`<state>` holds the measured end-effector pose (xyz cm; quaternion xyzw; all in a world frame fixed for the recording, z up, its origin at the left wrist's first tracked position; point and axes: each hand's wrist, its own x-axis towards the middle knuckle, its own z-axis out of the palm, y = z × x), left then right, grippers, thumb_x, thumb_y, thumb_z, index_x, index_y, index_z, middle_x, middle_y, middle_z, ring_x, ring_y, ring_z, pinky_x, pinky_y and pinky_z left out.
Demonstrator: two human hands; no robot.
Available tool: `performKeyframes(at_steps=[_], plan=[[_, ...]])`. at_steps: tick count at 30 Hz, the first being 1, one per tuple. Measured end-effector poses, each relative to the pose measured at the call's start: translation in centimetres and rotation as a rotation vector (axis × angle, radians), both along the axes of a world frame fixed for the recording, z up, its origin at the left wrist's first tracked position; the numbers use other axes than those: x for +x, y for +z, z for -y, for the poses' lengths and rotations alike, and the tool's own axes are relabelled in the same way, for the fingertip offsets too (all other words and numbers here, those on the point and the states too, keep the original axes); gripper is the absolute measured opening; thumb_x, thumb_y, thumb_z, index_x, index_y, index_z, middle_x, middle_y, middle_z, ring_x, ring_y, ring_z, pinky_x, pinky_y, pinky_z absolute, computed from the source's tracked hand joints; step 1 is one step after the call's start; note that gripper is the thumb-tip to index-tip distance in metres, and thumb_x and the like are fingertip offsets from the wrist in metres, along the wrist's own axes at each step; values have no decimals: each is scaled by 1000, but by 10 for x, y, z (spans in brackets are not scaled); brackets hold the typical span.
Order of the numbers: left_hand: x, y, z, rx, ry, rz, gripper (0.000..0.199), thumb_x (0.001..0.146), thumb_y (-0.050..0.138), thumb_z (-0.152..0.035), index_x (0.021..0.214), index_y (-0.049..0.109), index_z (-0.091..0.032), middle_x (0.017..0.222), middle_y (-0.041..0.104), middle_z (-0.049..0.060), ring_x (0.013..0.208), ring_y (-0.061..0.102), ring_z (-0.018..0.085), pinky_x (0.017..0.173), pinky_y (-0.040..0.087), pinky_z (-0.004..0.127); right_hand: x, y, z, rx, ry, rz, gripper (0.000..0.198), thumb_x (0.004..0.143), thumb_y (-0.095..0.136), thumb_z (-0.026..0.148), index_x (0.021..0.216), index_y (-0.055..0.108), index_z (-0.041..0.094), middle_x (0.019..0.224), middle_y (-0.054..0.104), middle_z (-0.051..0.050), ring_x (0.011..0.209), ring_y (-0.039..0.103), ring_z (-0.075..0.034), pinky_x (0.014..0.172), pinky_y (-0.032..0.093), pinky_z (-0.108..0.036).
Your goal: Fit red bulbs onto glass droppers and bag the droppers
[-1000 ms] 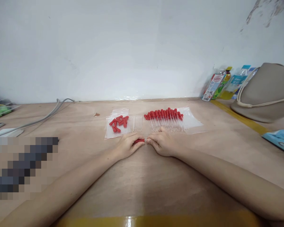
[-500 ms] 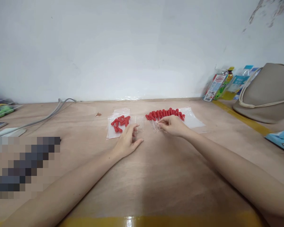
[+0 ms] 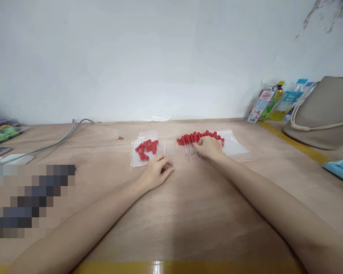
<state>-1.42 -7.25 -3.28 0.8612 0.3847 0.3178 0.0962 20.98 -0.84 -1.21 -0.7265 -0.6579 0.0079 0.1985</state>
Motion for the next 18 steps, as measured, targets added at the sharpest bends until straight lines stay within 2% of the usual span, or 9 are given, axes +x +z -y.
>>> performKeyframes(at_steps=[3, 5, 8, 10, 14, 18], plan=[[1, 1, 1, 0, 0, 4, 6, 79, 54, -20, 81, 57, -15, 81, 51, 3, 70, 51, 12, 61, 45, 24, -8, 1, 4, 95, 35, 1, 25, 74, 46, 39, 69, 60, 20, 70, 64, -3, 72, 56, -21, 74, 30, -37], [1, 1, 1, 3, -1, 1, 6, 79, 54, -20, 81, 57, -15, 81, 51, 3, 70, 51, 12, 60, 44, 24, -19, 1, 6, 146, 118, -8, 24, 77, 45, 37, 75, 61, 20, 75, 65, -3, 74, 56, -19, 76, 28, -35], [1, -1, 0, 41, 11, -16, 8, 80, 54, -22, 81, 58, -15, 80, 52, 4, 72, 51, 13, 63, 44, 25, -41, -1, 7, 126, 232, 22, 25, 79, 43, 35, 74, 62, 20, 81, 66, -4, 78, 57, -19, 78, 27, -36], [-1, -2, -2, 123, 59, -29, 9, 80, 54, -24, 80, 58, -16, 78, 53, 4, 74, 51, 15, 67, 43, 28, -56, -2, 5, 88, 240, 62, 28, 79, 43, 36, 72, 63, 19, 81, 66, -6, 79, 57, -20, 80, 26, -37], [-12, 1, -9, 318, 273, -59, 14, 80, 53, -28, 74, 59, -17, 74, 55, 3, 74, 49, 18, 72, 39, 32, -77, -2, -2, -15, 166, 79, 30, 77, 45, 38, 77, 64, 15, 82, 66, -10, 77, 58, -22, 82, 25, -40], [-28, 9, -21, 365, 554, -62, 14, 78, 54, -29, 73, 61, -19, 75, 56, 4, 78, 49, 20, 75, 35, 35, -82, 1, -8, -72, 130, 51, 25, 75, 47, 33, 77, 65, 15, 82, 66, -12, 76, 59, -23, 81, 26, -41]])
